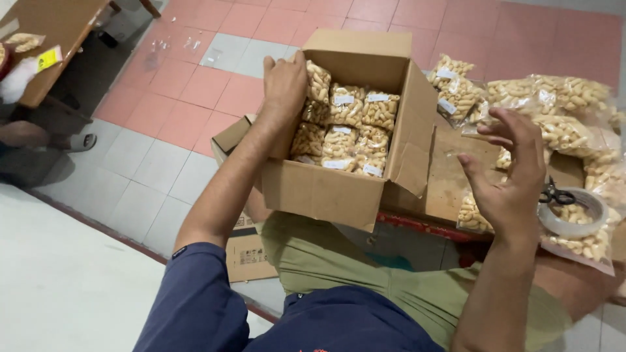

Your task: Packing small plastic bags of cashews into a cardboard box.

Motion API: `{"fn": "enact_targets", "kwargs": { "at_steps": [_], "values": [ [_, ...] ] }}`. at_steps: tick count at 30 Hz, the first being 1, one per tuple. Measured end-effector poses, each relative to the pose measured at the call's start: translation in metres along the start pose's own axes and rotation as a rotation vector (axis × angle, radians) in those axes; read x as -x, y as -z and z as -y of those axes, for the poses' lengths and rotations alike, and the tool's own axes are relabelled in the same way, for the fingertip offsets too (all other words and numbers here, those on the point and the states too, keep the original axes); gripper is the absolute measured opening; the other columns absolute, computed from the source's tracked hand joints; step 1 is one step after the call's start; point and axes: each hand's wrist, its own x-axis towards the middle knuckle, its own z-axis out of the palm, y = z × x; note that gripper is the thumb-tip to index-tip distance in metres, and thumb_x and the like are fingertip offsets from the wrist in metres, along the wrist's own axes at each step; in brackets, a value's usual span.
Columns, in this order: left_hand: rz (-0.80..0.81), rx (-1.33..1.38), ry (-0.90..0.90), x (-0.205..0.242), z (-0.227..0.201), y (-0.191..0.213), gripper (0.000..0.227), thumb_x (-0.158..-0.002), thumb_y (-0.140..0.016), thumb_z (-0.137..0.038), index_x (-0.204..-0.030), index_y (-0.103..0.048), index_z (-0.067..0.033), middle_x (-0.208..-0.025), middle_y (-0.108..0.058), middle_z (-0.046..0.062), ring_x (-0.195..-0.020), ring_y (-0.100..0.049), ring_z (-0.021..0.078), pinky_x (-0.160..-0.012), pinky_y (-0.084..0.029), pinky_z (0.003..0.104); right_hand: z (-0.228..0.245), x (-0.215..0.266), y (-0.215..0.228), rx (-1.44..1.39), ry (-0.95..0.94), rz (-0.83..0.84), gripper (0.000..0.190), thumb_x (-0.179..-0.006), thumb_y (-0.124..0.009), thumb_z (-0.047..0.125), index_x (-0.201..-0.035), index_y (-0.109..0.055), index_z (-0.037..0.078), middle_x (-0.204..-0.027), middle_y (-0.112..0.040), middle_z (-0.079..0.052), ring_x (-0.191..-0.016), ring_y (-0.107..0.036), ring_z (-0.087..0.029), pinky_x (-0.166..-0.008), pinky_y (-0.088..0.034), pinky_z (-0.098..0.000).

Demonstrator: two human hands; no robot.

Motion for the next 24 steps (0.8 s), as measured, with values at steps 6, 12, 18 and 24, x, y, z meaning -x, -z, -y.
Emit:
{"fn": "enact_targets", "kwargs": {
  "at_steps": [6, 12, 18, 24],
  "values": [
    [0.048, -0.144, -0.166, -0.029, -0.022, -0.086, 0.051, -0.102, -0.058, -0.014, -0.151, -0.049, -0.0043, -0.11, -0.084, 0.01, -0.144, -0.056, 0.0401, -0.124, -0.021, 0.052, -0.004, 0.0, -0.004, 0.035, -0.022, 0.019, 0.069, -0.102, -0.078, -0.008, -0.161, -0.042, -0.001, -0.149, -0.05, -0.029, -0.126, -0.058, -0.039, -0.109, -0.055, -0.0501],
    [0.061, -0.418, -0.277, -0.037, -0.03, -0.104, 0.037, -0.105, -0.056, -0.038, -0.131, -0.079, -0.0235, -0.135, -0.062, 0.014, -0.136, -0.044, 0.0411, -0.122, -0.016, 0.064, -0.001, -0.001, -0.001, 0.014, -0.038, 0.038, 0.066, -0.103, -0.077, -0.004, -0.161, -0.046, 0.003, -0.151, -0.05, -0.025, -0.126, -0.06, -0.035, -0.112, -0.053, -0.0498],
    [-0.246, -0.288, -0.318, -0.04, -0.03, -0.08, 0.063, -0.081, -0.083, -0.033, -0.138, -0.059, -0.0187, -0.109, -0.066, 0.005, -0.098, -0.064, 0.0266, -0.101, -0.045, 0.048, -0.008, 0.0, -0.001, 0.006, -0.017, 0.032, 0.06, -0.104, -0.078, 0.002, -0.157, -0.05, 0.002, -0.154, -0.049, -0.024, -0.123, -0.062, -0.034, -0.109, -0.055, -0.0489],
    [0.07, 0.164, -0.438, -0.036, -0.019, -0.06, 0.02, -0.088, -0.069, 0.006, -0.102, -0.069, -0.0093, -0.092, -0.071, 0.009, -0.078, -0.072, 0.0349, -0.061, -0.062, 0.052, -0.007, -0.001, 0.001, -0.003, -0.026, 0.031, 0.057, -0.106, -0.076, 0.003, -0.156, -0.051, 0.003, -0.154, -0.049, -0.021, -0.123, -0.063, -0.032, -0.109, -0.054, -0.0475]
  ]
}}
